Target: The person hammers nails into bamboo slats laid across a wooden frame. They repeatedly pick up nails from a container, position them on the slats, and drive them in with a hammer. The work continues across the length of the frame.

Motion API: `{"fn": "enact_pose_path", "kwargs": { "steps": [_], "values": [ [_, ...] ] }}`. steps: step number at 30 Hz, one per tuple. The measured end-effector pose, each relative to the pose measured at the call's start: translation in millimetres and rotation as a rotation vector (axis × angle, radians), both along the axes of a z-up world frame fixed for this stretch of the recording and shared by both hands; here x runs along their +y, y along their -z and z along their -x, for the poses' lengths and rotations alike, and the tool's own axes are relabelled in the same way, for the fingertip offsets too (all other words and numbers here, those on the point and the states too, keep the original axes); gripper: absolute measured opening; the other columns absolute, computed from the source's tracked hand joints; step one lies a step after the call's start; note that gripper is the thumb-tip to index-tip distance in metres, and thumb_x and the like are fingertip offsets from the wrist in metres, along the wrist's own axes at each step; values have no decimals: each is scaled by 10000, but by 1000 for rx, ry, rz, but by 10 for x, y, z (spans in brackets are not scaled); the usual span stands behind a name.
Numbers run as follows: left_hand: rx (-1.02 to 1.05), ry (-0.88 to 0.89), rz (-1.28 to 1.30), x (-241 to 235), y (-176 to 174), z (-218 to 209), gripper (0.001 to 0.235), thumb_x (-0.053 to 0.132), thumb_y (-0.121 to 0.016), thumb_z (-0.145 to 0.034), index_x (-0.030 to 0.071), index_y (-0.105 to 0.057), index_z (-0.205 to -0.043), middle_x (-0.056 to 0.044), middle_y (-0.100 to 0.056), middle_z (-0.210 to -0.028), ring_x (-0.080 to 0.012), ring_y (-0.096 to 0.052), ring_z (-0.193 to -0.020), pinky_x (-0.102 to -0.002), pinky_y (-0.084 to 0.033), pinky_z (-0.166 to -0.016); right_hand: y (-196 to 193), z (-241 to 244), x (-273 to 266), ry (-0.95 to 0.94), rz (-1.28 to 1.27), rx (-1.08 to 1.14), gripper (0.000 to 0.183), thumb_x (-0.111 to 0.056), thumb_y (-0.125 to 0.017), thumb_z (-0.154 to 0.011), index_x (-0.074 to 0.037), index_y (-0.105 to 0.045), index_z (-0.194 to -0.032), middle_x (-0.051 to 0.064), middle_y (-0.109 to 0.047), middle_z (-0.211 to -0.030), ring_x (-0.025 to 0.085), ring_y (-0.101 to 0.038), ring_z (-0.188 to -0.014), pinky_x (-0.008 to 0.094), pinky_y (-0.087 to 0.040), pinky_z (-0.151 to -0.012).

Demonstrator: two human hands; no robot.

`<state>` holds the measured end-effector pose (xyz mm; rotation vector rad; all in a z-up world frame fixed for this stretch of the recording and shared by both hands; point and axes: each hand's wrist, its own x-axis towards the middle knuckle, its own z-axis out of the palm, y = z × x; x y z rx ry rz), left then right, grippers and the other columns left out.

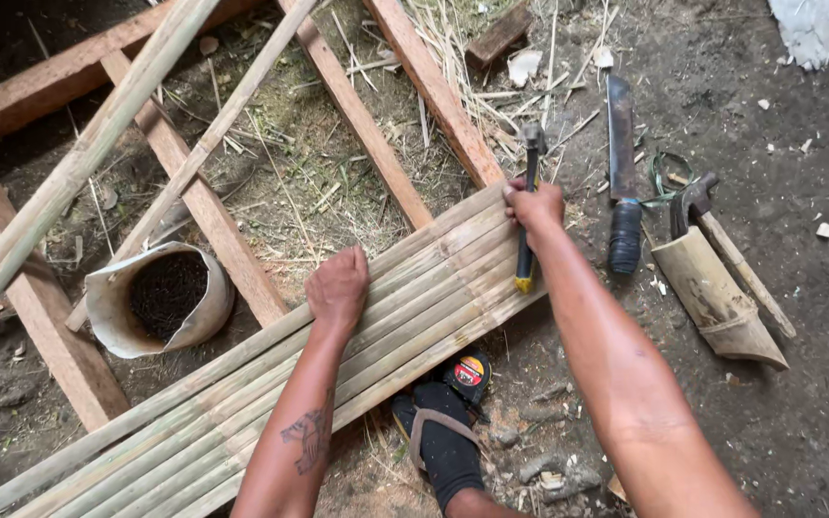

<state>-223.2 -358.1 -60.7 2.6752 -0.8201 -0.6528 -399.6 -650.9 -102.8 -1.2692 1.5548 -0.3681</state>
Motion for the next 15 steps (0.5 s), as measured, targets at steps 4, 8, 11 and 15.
{"fn": "enact_pose_path", "kwargs": {
  "steps": [4,8,11,15],
  "values": [
    [-29,-54,79,7,-66,30,451,407,-442,-1052,72,-689,-878,-207,-714,-878,-415,-684,-794,-552,-525,-768,-211,-135,294,-72,421,301,202,-134,-753,-832,-113,-778,-1031,107,-741,-784,243,-711,-666,375,-533,-639],
    [-358,-78,533,190,-207,12,221,234,-585,-965,29,-665,-943,-174,-678,-954,-367,-641,-929,-485,-489,-836,-712,-326,764,-372,720,121,222,-160,-750,-875,-67,-757,-1077,140,-737,-865,302,-722,-801,419,-546,-743],
    [-525,-203,583,702,-322,-211,207,133,-603,-942,-26,-637,-1069,-155,-634,-1023,-312,-597,-962,-450,-457,-919,-1168,-597,1357,-638,297,23,330,-175,-714,-896,-50,-675,-1199,99,-683,-806,227,-658,-725,389,-517,-666],
    [-439,-475,511,1446,-382,-914,176,136,-614,-949,3,-675,-1047,-169,-673,-1049,-367,-637,-994,-475,-490,-871,-1681,-886,2106,-864,-128,-431,636,-144,-647,-836,-43,-448,-1431,-24,-631,-880,96,-586,-627,290,-525,-533]
  ]
}}
